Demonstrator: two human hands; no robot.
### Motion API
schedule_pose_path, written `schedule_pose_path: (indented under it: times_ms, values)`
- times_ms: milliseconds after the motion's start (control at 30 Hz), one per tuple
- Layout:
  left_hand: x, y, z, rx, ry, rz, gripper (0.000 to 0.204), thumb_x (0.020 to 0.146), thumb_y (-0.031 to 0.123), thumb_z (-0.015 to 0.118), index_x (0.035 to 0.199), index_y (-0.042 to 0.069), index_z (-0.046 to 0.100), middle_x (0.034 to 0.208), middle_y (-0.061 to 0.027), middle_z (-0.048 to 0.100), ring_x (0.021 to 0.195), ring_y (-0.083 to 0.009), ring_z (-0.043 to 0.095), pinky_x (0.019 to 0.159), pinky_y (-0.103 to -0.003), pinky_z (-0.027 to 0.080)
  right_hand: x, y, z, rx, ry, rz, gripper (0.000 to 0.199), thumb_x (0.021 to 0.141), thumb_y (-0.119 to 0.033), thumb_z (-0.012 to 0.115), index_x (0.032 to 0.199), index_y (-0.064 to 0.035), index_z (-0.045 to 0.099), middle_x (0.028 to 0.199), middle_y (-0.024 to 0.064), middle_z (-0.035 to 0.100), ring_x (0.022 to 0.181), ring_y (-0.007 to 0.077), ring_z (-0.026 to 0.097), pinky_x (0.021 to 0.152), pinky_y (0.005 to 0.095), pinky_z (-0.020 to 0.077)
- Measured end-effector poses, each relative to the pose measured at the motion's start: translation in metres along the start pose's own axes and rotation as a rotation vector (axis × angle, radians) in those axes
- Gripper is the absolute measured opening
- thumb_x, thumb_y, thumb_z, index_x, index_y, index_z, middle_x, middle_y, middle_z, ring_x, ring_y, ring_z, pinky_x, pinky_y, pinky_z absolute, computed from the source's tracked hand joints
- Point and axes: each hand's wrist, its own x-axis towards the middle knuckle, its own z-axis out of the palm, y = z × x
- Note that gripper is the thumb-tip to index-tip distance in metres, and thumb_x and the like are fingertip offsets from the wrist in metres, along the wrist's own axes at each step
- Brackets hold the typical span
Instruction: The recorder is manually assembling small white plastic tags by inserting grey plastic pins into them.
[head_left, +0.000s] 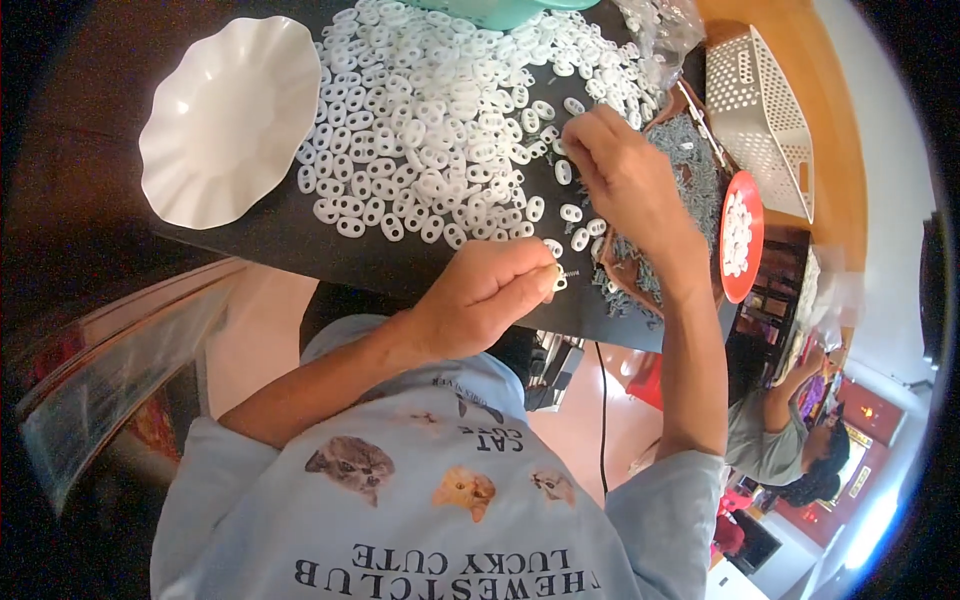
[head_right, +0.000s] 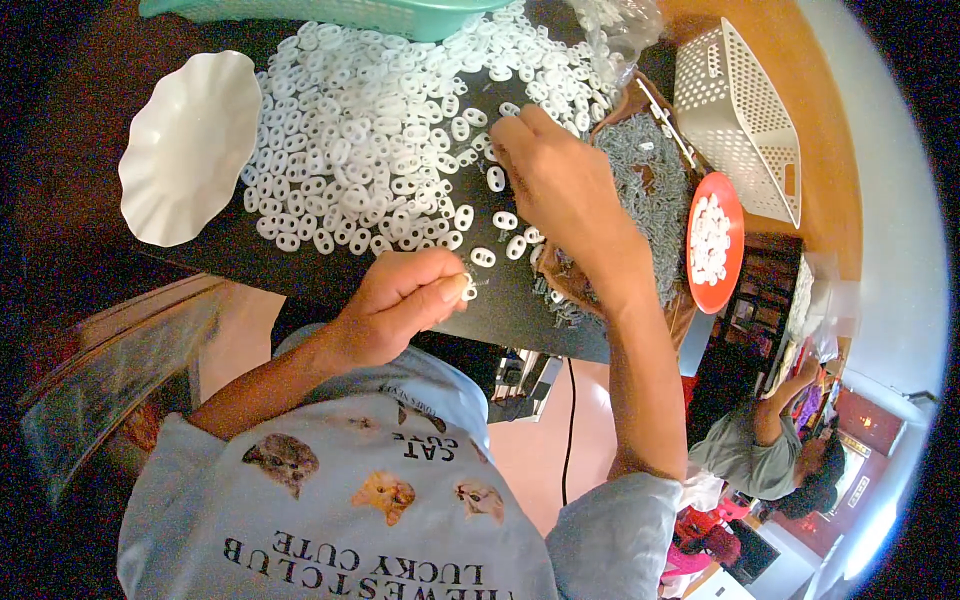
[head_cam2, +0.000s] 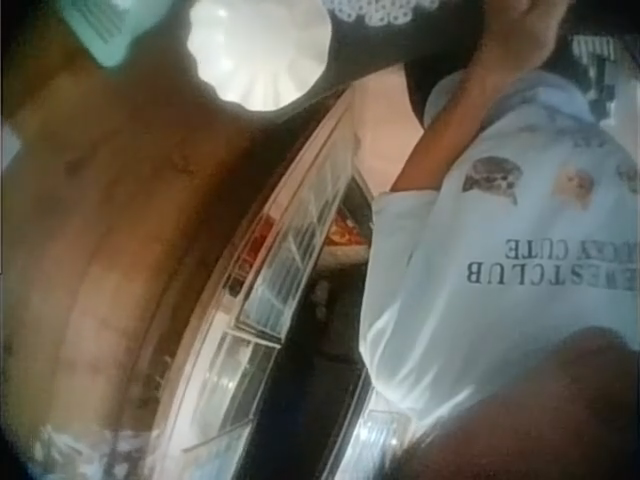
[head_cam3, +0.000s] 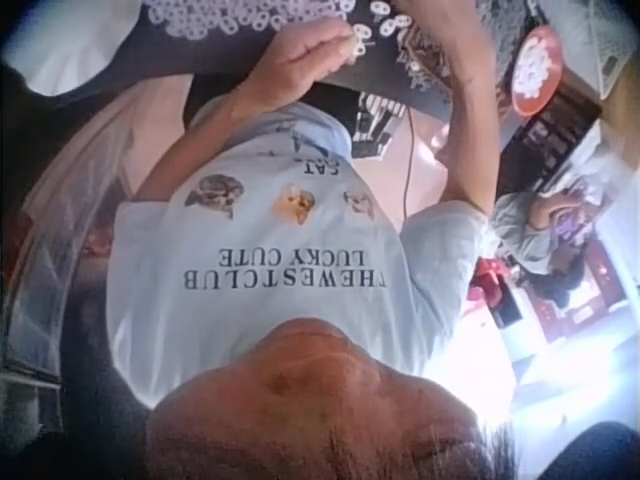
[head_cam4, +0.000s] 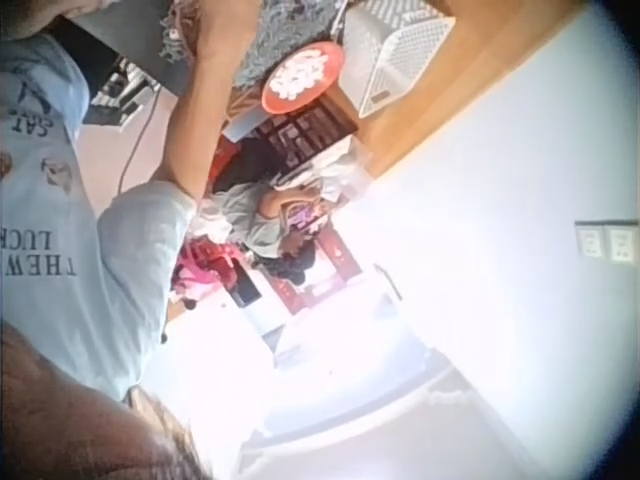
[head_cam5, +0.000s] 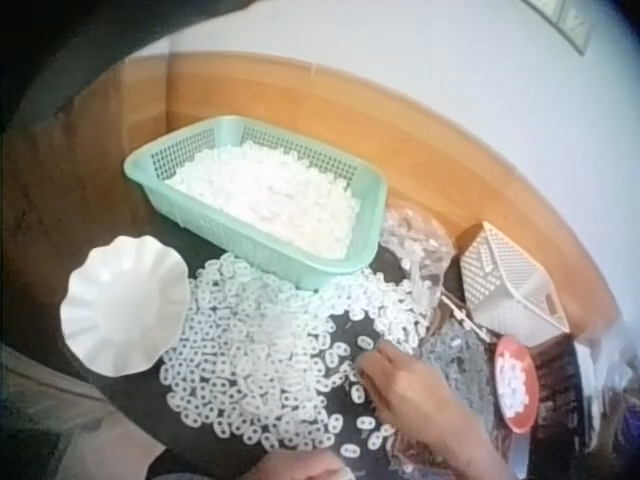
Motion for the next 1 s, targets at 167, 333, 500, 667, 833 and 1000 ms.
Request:
schedule_pose_path:
  times_ms: [167,333,500,667,833,1000]
  values:
    - [0.000,0.000,0.000,0.078,0.002,0.070,0.024,0.097,0.019,0.048,0.082,0.002,0.056,0.063,0.0031,0.045,0.057,-0.0050,0.040,0.051,-0.024,0.035,0.005,0.005,-0.004,-0.027,-0.006,-0.012,0.010,0.087,-0.007,0.059,0.097,-0.0061,0.058,0.090,0.0113,0.058,0.078,0.0350,0.060,0.065,0.0410,0.0485]
    - [0.000,-0.001,0.001,0.080,0.012,0.058,0.023,0.096,0.019,0.047,0.082,0.002,0.055,0.063,0.0024,0.045,0.057,-0.0056,0.040,0.051,-0.024,0.035,0.007,0.003,-0.008,-0.046,-0.078,0.021,0.015,0.088,-0.012,0.059,0.102,-0.0060,0.058,0.093,0.0107,0.059,0.082,0.0342,0.061,0.067,0.0408,0.0485]
    - [0.001,-0.002,0.001,0.082,0.020,0.095,0.023,0.096,0.018,0.047,0.082,0.002,0.054,0.064,0.0013,0.045,0.058,-0.0062,0.041,0.052,-0.025,0.035,0.009,0.006,-0.005,-0.054,-0.096,0.028,0.015,0.087,-0.014,0.060,0.100,-0.0049,0.057,0.094,0.0112,0.059,0.084,0.0342,0.060,0.068,0.0412,0.0484]
    - [0.002,-0.002,0.000,0.102,0.011,0.091,0.023,0.097,0.018,0.047,0.082,0.001,0.055,0.064,0.0005,0.046,0.057,-0.0071,0.042,0.052,-0.025,0.036,0.012,0.003,-0.004,-0.049,-0.115,0.070,0.014,0.086,-0.012,0.060,0.096,-0.0045,0.054,0.094,0.0117,0.059,0.083,0.0349,0.060,0.068,0.0418,0.0482]
    - [0.000,0.001,0.002,0.094,0.013,0.084,0.023,0.097,0.018,0.047,0.083,0.001,0.055,0.064,0.0005,0.046,0.057,-0.0072,0.042,0.052,-0.025,0.036,0.011,0.003,-0.004,0.088,-0.062,0.049,0.014,0.085,-0.008,0.063,0.096,-0.0031,0.056,0.083,0.0103,0.057,0.074,0.0273,0.059,0.067,0.0358,0.0474]
    - [-0.001,-0.001,0.000,0.075,-0.002,0.099,0.023,0.097,0.017,0.048,0.084,0.000,0.055,0.064,-0.0002,0.048,0.057,-0.0070,0.044,0.053,-0.025,0.038,-0.005,-0.014,-0.009,0.423,0.066,0.100,0.017,0.088,-0.007,0.064,0.104,-0.0024,0.063,0.080,0.0006,0.056,0.075,0.0083,0.051,0.065,0.0243,0.0431]
